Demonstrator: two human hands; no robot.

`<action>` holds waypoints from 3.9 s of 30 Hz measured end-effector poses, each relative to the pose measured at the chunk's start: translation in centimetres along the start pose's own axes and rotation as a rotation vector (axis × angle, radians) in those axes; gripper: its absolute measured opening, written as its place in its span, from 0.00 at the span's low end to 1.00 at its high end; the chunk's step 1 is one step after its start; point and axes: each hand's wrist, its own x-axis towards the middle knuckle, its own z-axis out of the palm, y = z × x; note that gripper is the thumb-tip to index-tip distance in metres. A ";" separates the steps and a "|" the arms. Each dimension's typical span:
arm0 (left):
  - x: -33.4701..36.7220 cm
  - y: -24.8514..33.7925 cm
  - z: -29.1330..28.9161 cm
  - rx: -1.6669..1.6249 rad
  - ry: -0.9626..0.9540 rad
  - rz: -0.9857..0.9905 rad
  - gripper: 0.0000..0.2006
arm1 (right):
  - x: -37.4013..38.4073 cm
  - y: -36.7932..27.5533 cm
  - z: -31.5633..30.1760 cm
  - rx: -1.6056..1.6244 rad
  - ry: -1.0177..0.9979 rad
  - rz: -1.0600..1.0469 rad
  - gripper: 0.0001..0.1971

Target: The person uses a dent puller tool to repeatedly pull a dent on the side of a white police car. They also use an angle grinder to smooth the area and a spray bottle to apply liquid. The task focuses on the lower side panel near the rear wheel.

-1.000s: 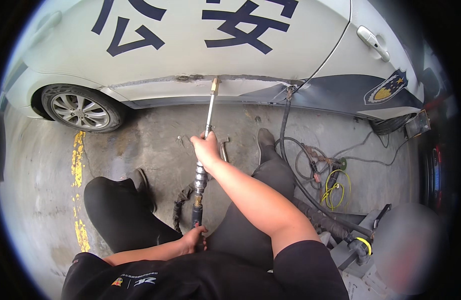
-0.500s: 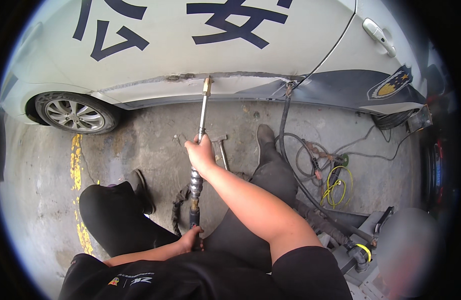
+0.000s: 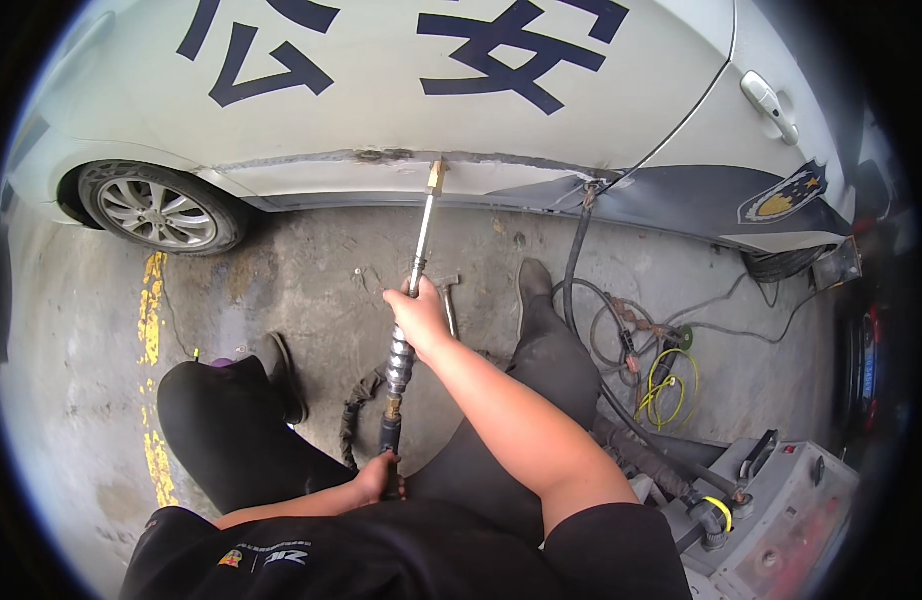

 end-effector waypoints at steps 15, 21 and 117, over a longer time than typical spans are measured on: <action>-1.8 -0.9 -1.8 0.097 -0.053 0.047 0.10 | 1.4 -4.7 -0.4 -0.122 0.088 -0.121 0.15; -3.4 -0.8 -2.6 0.087 -0.061 0.046 0.10 | -3.8 1.6 0.4 -0.181 0.010 0.033 0.11; -5.4 1.0 -1.5 -0.041 -0.063 0.015 0.17 | 4.8 -2.5 0.2 0.463 -0.368 0.152 0.20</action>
